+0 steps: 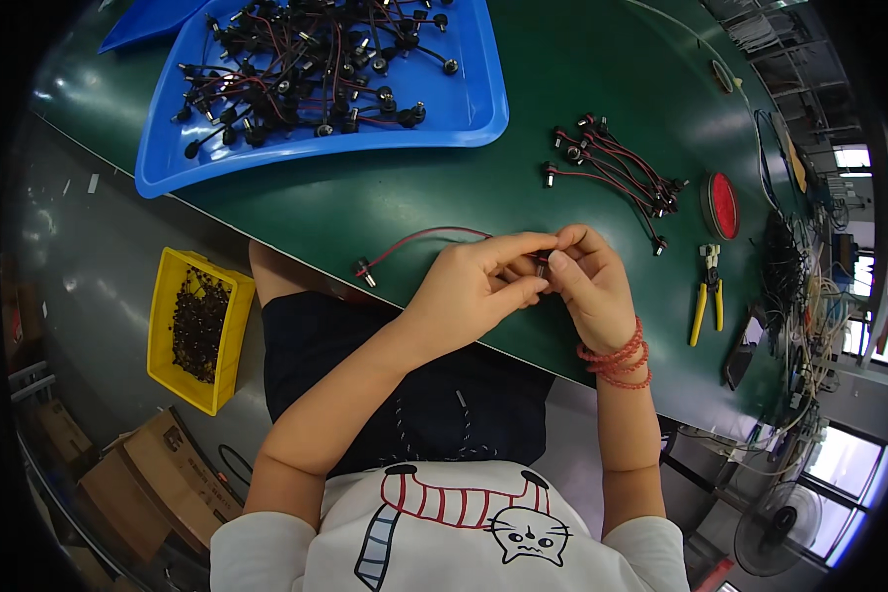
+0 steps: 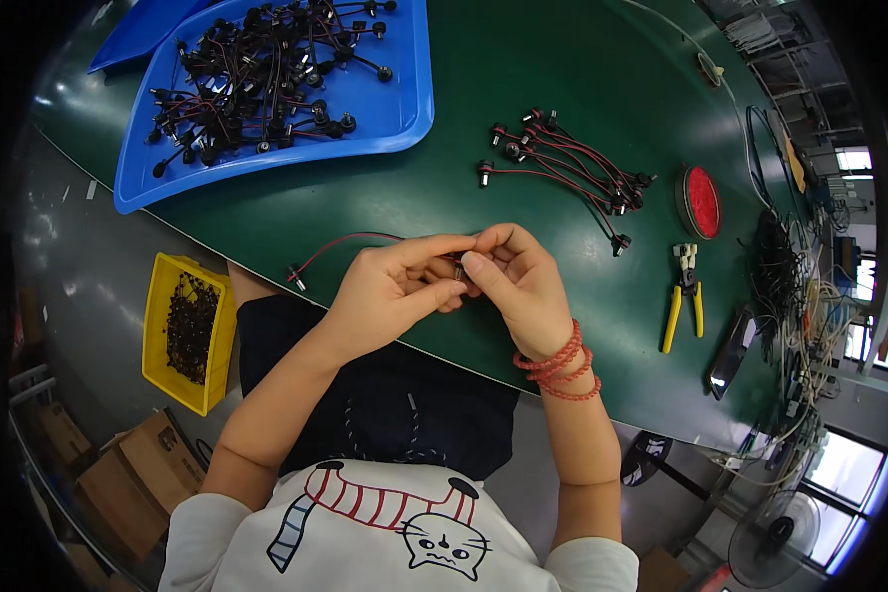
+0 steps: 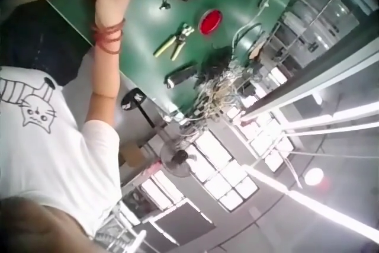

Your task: Assemble small electronic cables by attaching connectors to wires at an assembly station.

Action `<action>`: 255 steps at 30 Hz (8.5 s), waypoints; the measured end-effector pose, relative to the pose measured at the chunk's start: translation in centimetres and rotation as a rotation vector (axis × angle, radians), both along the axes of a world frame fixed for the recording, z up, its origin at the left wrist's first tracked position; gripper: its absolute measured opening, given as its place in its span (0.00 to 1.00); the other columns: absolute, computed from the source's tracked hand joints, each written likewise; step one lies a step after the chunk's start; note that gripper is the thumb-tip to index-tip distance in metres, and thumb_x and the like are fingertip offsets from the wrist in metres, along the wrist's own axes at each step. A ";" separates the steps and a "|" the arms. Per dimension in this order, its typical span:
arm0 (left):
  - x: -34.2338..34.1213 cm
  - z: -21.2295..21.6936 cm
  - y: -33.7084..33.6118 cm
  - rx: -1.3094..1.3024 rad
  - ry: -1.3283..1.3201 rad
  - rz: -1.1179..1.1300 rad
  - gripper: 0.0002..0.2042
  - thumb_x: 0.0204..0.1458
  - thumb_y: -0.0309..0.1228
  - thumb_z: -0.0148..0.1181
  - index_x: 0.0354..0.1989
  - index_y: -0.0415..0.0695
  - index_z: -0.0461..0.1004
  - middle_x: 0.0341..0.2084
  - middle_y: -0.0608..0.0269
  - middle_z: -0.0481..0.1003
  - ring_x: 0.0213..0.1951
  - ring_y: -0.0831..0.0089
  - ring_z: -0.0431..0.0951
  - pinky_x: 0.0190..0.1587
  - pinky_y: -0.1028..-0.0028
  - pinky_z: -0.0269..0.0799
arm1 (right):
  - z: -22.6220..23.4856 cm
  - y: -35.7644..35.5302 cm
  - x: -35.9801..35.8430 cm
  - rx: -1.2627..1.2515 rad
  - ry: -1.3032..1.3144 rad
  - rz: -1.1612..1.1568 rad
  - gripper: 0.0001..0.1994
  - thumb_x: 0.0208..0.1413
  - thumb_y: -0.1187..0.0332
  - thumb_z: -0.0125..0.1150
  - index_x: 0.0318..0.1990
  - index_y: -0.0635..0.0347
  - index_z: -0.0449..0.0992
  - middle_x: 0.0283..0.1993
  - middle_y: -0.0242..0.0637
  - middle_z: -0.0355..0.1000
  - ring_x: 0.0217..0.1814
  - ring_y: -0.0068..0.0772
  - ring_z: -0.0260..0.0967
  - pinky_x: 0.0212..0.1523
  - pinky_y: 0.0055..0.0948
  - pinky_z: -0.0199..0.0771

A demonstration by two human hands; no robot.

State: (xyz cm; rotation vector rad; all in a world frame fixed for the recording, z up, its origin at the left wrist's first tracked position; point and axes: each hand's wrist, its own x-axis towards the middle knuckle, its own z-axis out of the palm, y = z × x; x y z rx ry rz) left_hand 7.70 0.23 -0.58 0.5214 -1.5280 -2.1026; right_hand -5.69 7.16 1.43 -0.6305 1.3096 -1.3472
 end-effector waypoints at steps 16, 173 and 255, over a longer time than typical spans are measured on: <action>3.6 4.2 2.1 -0.490 -0.034 -0.197 0.20 0.39 0.21 0.54 0.45 0.40 0.63 0.19 0.62 0.72 0.21 0.76 0.72 0.24 0.80 0.68 | 3.3 1.3 -6.1 -0.213 0.181 -0.365 0.10 0.48 0.75 0.48 0.39 0.68 0.66 0.33 0.35 0.66 0.33 0.19 0.63 0.31 0.13 0.64; 1.4 0.6 -1.7 0.109 -0.114 -0.004 0.13 0.41 0.20 0.52 0.38 0.33 0.63 0.25 0.58 0.68 0.26 0.75 0.72 0.29 0.80 0.69 | 0.2 1.5 0.6 -0.261 0.958 0.032 0.04 0.35 0.81 0.53 0.22 0.65 0.66 0.25 0.36 0.62 0.27 0.27 0.59 0.28 0.20 0.59; -4.0 0.6 1.5 -1.317 -0.633 0.196 0.06 0.36 0.27 0.51 0.22 0.39 0.66 0.23 0.55 0.67 0.23 0.68 0.72 0.20 0.76 0.68 | -1.8 1.7 -29.3 0.344 1.542 -0.282 0.08 0.40 0.66 0.55 0.26 0.60 0.72 0.24 0.39 0.70 0.28 0.32 0.68 0.31 0.25 0.64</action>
